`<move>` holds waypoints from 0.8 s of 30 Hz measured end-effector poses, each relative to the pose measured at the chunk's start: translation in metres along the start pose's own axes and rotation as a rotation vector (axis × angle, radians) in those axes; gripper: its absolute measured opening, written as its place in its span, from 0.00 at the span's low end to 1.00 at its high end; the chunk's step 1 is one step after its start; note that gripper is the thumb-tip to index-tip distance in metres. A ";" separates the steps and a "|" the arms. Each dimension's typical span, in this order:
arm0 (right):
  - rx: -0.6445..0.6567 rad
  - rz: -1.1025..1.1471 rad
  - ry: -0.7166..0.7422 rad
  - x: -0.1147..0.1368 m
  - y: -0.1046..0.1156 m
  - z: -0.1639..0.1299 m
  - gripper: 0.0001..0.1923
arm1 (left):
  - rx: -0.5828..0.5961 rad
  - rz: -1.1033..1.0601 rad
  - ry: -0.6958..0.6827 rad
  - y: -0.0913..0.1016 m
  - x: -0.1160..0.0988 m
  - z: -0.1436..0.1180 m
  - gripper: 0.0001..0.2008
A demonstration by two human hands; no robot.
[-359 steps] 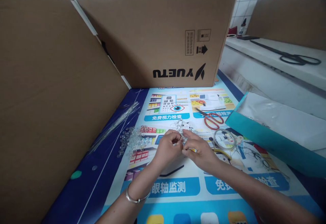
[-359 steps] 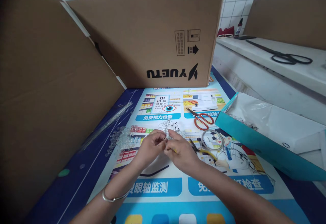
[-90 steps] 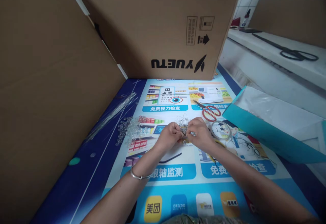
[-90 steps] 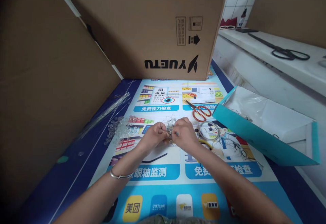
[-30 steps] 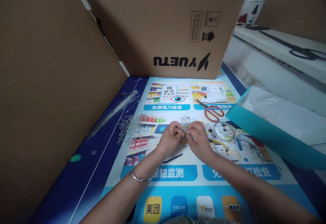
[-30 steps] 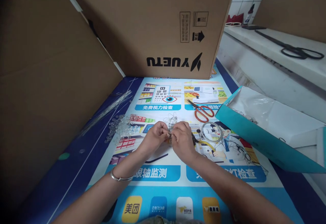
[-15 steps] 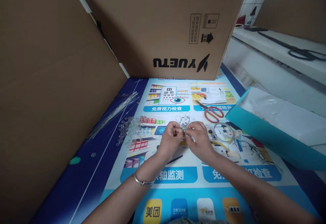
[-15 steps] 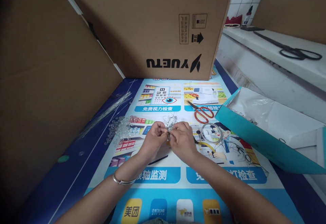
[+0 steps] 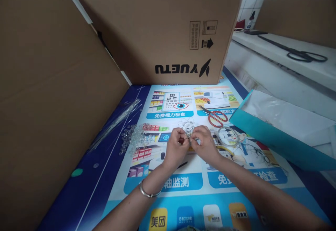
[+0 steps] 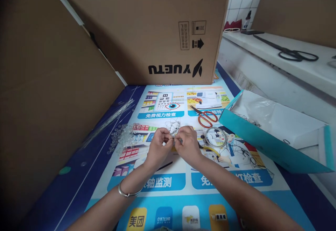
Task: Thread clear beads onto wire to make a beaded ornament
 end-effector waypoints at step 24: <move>-0.034 0.180 -0.067 -0.007 0.003 -0.002 0.08 | 0.006 0.348 -0.147 0.001 -0.029 -0.007 0.08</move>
Point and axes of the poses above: each hand's wrist, its own z-axis towards the middle knuckle, its own y-axis out of the back of the hand, x = y × z, the point moved 10 cm from there along z, towards the middle knuckle, and after that the axes turned 5 degrees about x, right-handed, at the moved point
